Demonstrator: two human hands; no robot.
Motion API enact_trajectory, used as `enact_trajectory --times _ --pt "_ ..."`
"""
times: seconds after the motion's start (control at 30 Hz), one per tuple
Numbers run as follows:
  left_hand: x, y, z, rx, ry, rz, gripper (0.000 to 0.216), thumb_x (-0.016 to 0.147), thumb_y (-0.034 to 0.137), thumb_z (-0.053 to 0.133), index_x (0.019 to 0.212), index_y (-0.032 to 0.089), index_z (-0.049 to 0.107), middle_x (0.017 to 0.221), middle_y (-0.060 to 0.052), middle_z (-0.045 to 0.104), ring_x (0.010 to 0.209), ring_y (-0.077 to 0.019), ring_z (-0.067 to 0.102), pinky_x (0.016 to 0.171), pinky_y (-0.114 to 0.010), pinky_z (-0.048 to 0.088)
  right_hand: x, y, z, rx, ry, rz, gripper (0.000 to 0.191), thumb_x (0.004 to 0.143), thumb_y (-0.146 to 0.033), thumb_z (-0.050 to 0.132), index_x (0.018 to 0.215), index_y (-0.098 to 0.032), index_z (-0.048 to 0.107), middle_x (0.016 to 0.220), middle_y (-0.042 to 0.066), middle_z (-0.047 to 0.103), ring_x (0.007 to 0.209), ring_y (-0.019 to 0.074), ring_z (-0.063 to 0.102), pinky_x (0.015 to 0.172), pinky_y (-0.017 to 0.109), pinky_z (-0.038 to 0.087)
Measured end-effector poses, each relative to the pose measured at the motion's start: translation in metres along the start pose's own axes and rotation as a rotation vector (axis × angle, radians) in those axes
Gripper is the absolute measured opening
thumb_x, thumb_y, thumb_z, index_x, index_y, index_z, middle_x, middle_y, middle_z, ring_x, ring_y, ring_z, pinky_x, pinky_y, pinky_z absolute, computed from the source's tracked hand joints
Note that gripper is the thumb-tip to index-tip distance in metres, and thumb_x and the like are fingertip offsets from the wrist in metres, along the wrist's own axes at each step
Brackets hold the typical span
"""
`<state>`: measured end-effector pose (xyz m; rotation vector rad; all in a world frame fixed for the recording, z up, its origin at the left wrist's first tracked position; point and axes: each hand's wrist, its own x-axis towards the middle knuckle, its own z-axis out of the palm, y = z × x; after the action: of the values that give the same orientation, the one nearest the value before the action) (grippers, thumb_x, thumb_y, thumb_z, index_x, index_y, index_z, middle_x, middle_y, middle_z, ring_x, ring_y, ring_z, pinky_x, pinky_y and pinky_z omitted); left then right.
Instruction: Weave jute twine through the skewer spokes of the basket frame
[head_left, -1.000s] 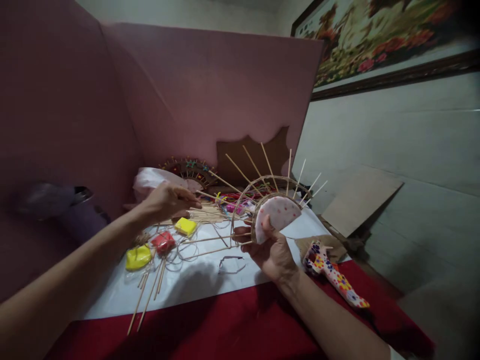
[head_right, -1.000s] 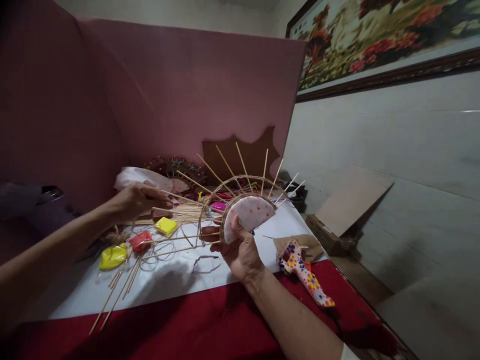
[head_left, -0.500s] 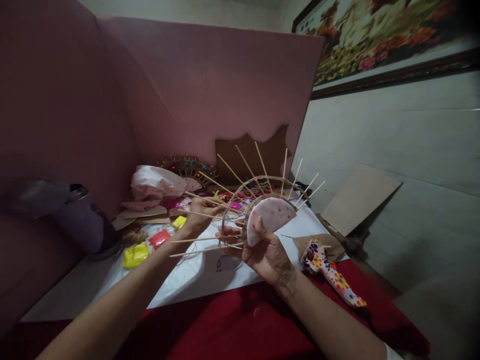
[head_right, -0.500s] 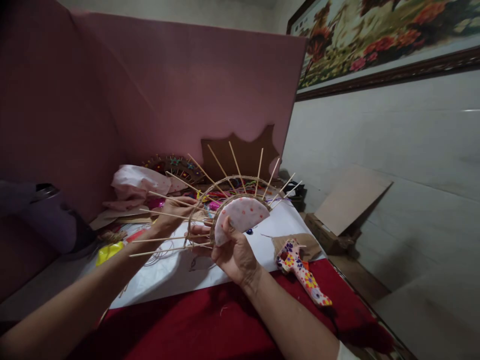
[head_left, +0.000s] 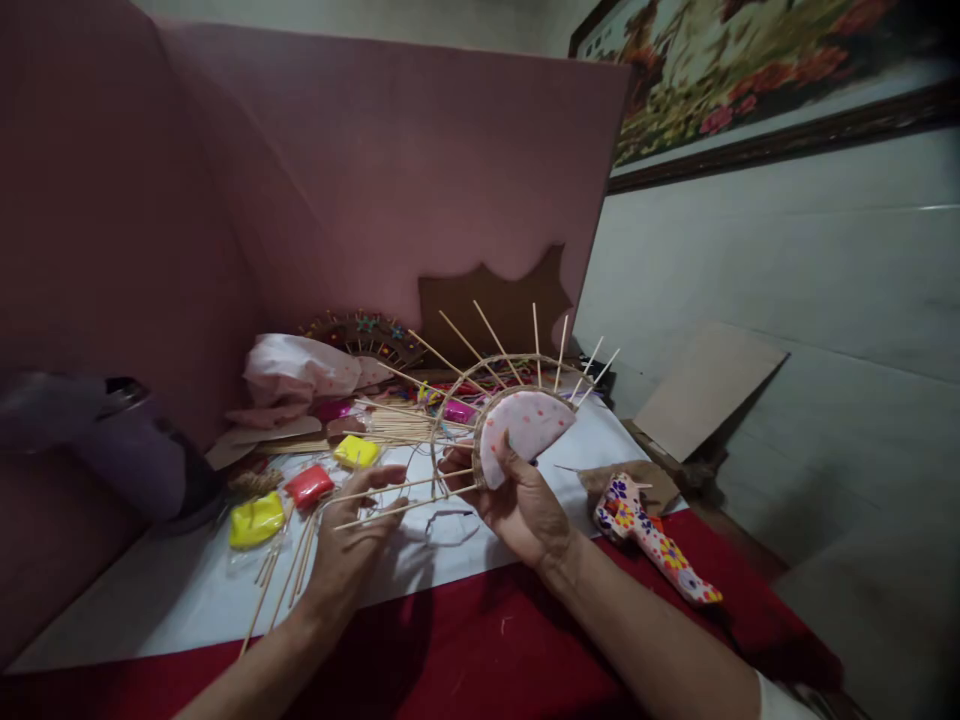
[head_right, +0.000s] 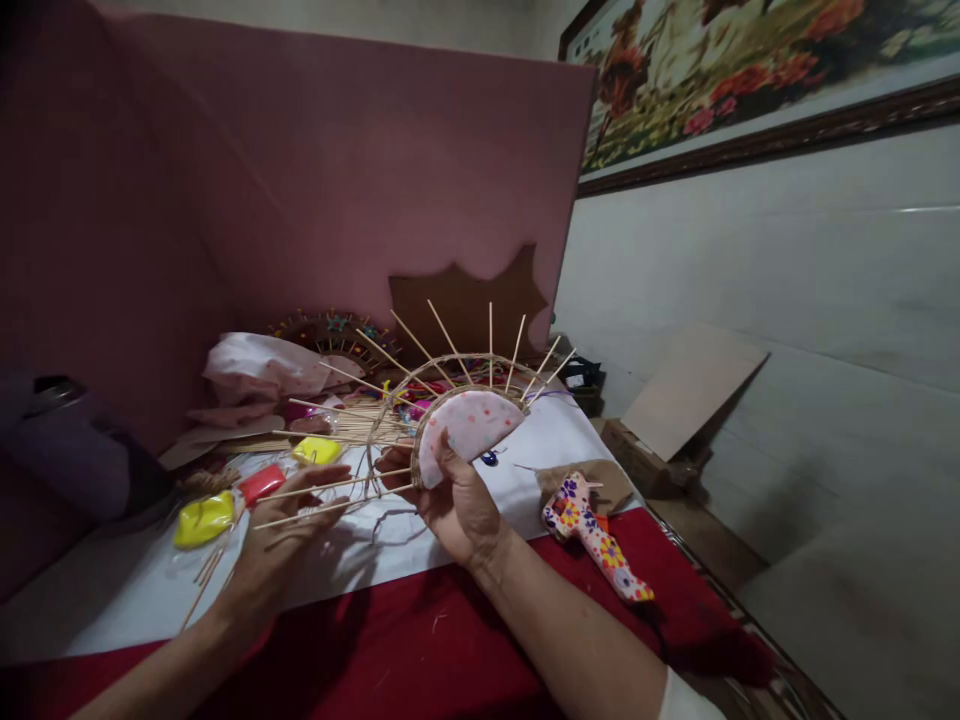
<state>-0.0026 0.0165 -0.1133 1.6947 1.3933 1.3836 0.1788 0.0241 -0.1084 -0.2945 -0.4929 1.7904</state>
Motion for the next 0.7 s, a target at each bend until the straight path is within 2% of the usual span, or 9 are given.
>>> enact_trajectory --times 0.13,0.23,0.33,0.53,0.7 --pt "-0.025 0.013 0.005 -0.207 -0.005 -0.144 0.029 0.065 0.034 0.07 0.089 0.018 0.068 0.095 -0.007 0.067 0.09 -0.0234 0.058 0.081 -0.036 0.042 -0.001 0.0 0.0 -0.027 -0.011 -0.01 0.03 0.074 -0.038 0.067 0.085 -0.011 0.066 0.083 0.008 0.072 0.081 0.0188 0.067 0.078 0.032 0.055" --pt "-0.027 0.026 0.012 -0.377 -0.044 -0.231 0.023 0.068 0.034 0.069 0.083 0.017 0.068 0.083 -0.005 0.068 0.082 -0.0192 0.059 0.076 -0.03 0.044 -0.002 0.0 0.0 -0.031 0.002 -0.011 0.033 0.072 -0.038 0.069 0.086 -0.009 0.066 0.084 0.008 0.072 0.082 0.0185 0.067 0.079 0.03 0.054" --pt "-0.025 0.033 0.019 -0.503 -0.023 -0.258 0.017 0.068 0.032 0.07 0.075 0.016 0.068 0.073 -0.002 0.067 0.073 -0.0145 0.059 0.07 -0.025 0.045 -0.002 0.0 0.001 -0.023 0.002 -0.022 0.031 0.071 -0.037 0.07 0.085 -0.01 0.066 0.085 0.008 0.072 0.084 0.0176 0.067 0.083 0.029 0.053" --pt "-0.026 0.03 0.031 -0.564 -0.016 -0.271 0.017 0.064 0.03 0.073 0.073 0.016 0.069 0.069 -0.001 0.067 0.068 -0.0138 0.059 0.069 -0.025 0.046 -0.002 0.001 0.002 0.002 0.018 0.0 0.029 0.072 -0.037 0.069 0.086 -0.011 0.066 0.087 0.007 0.072 0.087 0.0179 0.066 0.083 0.03 0.053" --pt "-0.016 0.018 0.018 -0.485 -0.058 -0.268 0.02 0.062 0.026 0.073 0.081 0.018 0.07 0.084 -0.004 0.07 0.079 -0.0177 0.061 0.071 -0.028 0.046 -0.003 0.0 0.002 0.002 0.018 0.01 0.03 0.073 -0.038 0.068 0.085 -0.01 0.066 0.085 0.008 0.072 0.086 0.0178 0.066 0.084 0.03 0.053"
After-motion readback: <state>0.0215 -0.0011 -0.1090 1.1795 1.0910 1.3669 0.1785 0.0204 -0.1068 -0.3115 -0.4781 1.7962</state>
